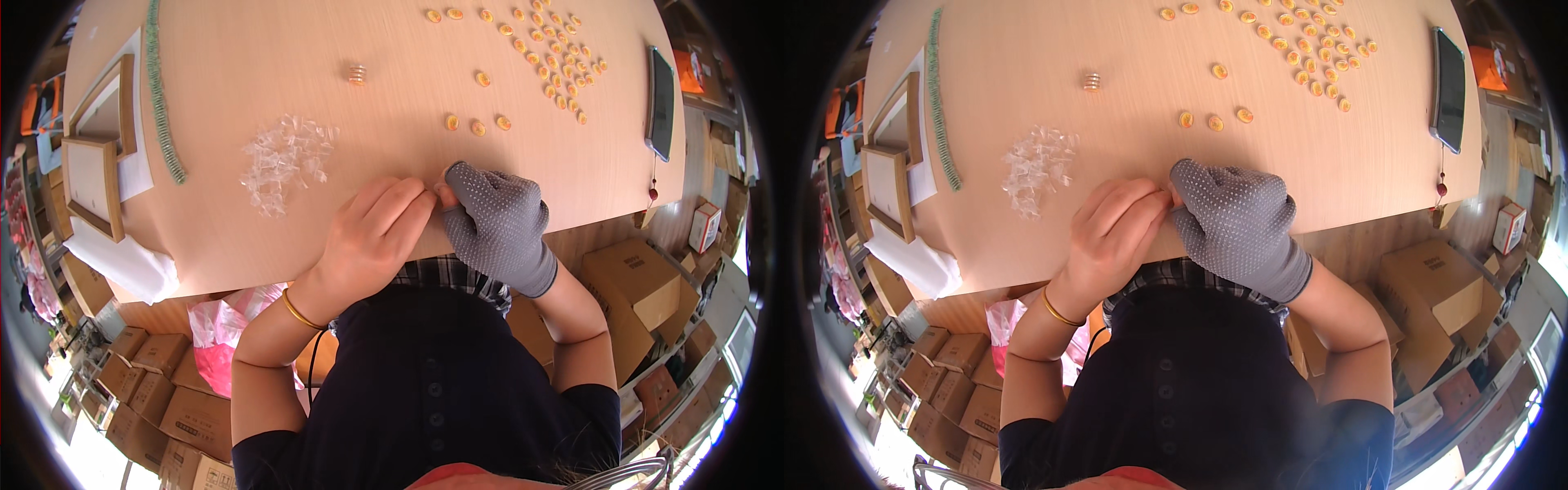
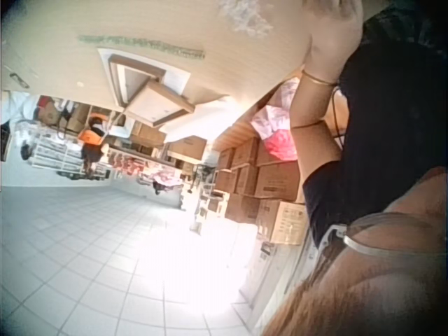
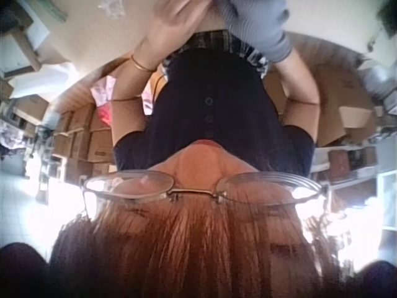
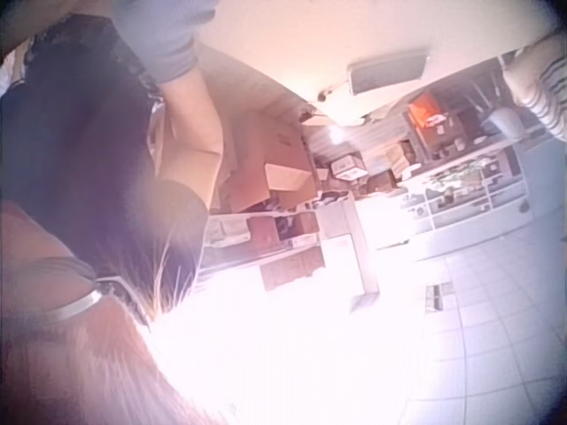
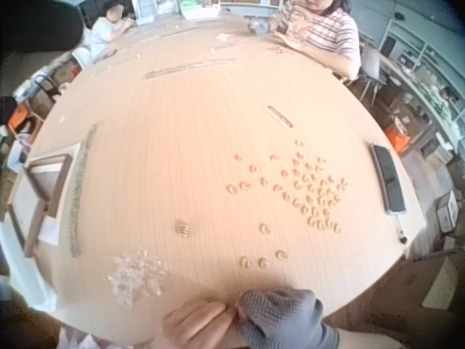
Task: The person assembles small orange components into clear plastic bases by hand at a workshop table.
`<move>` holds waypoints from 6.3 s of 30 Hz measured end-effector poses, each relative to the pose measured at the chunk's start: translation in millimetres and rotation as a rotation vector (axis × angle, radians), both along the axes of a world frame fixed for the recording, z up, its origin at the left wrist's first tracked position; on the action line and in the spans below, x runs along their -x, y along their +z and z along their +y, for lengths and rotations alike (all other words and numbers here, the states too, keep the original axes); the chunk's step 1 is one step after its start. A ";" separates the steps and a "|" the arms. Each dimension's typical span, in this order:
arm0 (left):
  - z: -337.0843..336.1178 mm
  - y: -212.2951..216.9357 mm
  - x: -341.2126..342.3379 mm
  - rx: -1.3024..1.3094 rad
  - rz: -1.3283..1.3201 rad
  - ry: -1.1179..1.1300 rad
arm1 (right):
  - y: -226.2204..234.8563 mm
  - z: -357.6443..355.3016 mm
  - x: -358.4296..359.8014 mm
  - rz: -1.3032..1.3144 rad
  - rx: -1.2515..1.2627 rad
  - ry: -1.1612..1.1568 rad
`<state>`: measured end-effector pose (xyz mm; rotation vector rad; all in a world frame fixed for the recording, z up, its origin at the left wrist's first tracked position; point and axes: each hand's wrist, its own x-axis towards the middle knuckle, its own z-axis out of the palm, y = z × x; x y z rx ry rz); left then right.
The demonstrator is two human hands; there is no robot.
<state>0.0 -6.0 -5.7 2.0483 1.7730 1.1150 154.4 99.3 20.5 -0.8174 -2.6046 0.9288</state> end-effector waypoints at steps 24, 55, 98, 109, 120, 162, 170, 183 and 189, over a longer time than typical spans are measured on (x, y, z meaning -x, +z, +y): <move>4.8 8.1 -3.0 0.029 -0.040 0.087 | -2.9 3.5 -24.4 0.352 0.225 -0.284; 53.9 6.0 45.5 0.011 0.005 0.430 | -22.5 -7.3 -27.1 0.336 -0.105 -0.154; 0.3 5.3 -14.1 0.016 -0.019 0.229 | -18.8 -6.1 -29.4 0.299 -0.036 -0.280; -9.4 1.4 -20.0 -0.019 -0.018 0.230 | -19.0 -9.2 -19.1 0.179 -0.197 -0.157; -11.5 2.5 -6.8 0.042 0.051 0.085 | -12.4 -2.3 -11.2 0.186 -0.157 -0.140; 2.2 8.2 -6.4 0.112 -0.224 0.113 | -7.3 5.6 -8.9 0.195 0.013 -0.063; 3.4 8.4 -15.5 0.148 -0.097 0.179 | -15.6 3.1 -14.6 0.390 0.022 -0.280; 2.6 0.5 -13.2 0.013 -0.076 0.074 | -15.0 5.6 -16.4 0.133 -0.090 -0.070; 6.6 4.5 -10.5 0.044 -0.080 0.053 | -15.1 5.8 -16.0 0.085 -0.102 -0.042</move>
